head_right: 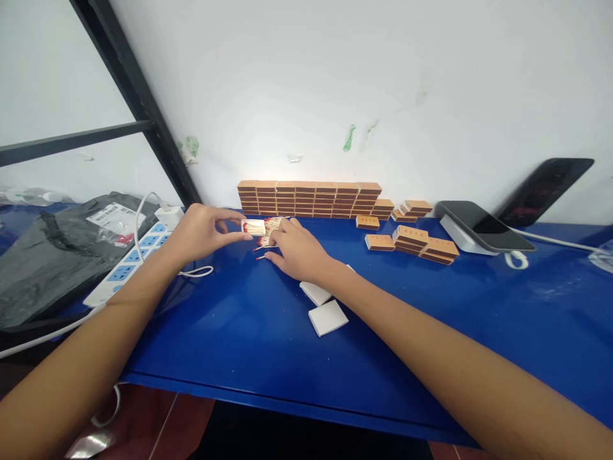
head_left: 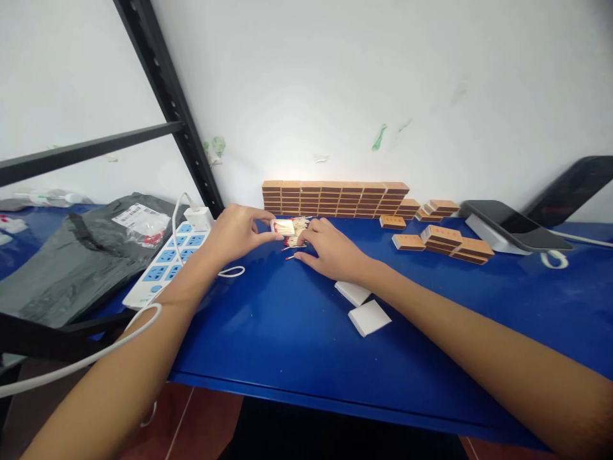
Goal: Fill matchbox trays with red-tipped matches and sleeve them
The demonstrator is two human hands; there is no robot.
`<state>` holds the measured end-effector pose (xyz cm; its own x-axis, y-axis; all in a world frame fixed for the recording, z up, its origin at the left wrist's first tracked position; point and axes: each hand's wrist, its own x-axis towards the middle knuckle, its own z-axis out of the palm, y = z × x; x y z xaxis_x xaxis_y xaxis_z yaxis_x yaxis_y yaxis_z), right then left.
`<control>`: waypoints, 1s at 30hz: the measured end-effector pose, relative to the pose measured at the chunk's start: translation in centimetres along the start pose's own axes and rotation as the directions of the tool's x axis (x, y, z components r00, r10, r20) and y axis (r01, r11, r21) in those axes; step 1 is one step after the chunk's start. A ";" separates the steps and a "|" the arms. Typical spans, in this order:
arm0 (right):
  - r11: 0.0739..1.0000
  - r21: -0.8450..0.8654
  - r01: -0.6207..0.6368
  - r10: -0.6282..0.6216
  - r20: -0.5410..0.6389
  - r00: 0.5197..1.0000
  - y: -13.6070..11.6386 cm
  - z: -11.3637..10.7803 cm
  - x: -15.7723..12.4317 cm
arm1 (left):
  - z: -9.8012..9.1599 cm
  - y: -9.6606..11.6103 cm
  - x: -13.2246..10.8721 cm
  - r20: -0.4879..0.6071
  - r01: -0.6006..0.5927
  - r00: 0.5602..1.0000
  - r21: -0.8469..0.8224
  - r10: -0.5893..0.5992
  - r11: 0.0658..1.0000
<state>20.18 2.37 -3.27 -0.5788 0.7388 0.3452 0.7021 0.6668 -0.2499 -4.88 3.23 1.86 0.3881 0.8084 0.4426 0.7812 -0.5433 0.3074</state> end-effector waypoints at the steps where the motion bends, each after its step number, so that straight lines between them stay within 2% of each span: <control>1: 1.000 -0.002 -0.002 0.002 0.005 1.000 -0.1 0.0 0.0 | 0.0 0.0 0.0 0.005 0.002 1.000 0.000 -0.002 1.000; 15: 0.990 0.136 0.025 -0.034 0.062 0.997 -0.9 -0.5 0.2 | 0.0 -0.2 0.0 0.022 -0.010 1.000 0.000 0.010 1.000; 19: 0.984 0.170 0.049 -0.054 0.027 0.998 -1.1 -0.4 0.0 | 0.1 -0.2 0.0 0.013 -0.018 1.000 -0.007 0.018 1.000; 22: 0.987 0.151 0.055 -0.055 -0.008 0.998 -1.2 0.0 0.1 | 0.2 -0.2 0.0 0.012 -0.021 1.000 -0.020 0.021 1.000; 26: 0.995 0.084 0.054 -0.056 0.028 0.998 -1.1 0.4 0.4 | 0.2 -0.2 0.0 0.018 -0.006 1.000 -0.016 0.006 1.000; 30: 0.993 0.091 0.069 -0.073 0.037 0.997 -1.0 0.3 0.3 | 0.2 -0.3 0.0 0.022 -0.013 1.000 -0.015 0.014 1.000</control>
<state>19.16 1.96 -3.15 -0.6436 0.6912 0.3286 0.6195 0.7227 -0.3066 -5.01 3.38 1.59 0.4094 0.8056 0.4282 0.7686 -0.5575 0.3139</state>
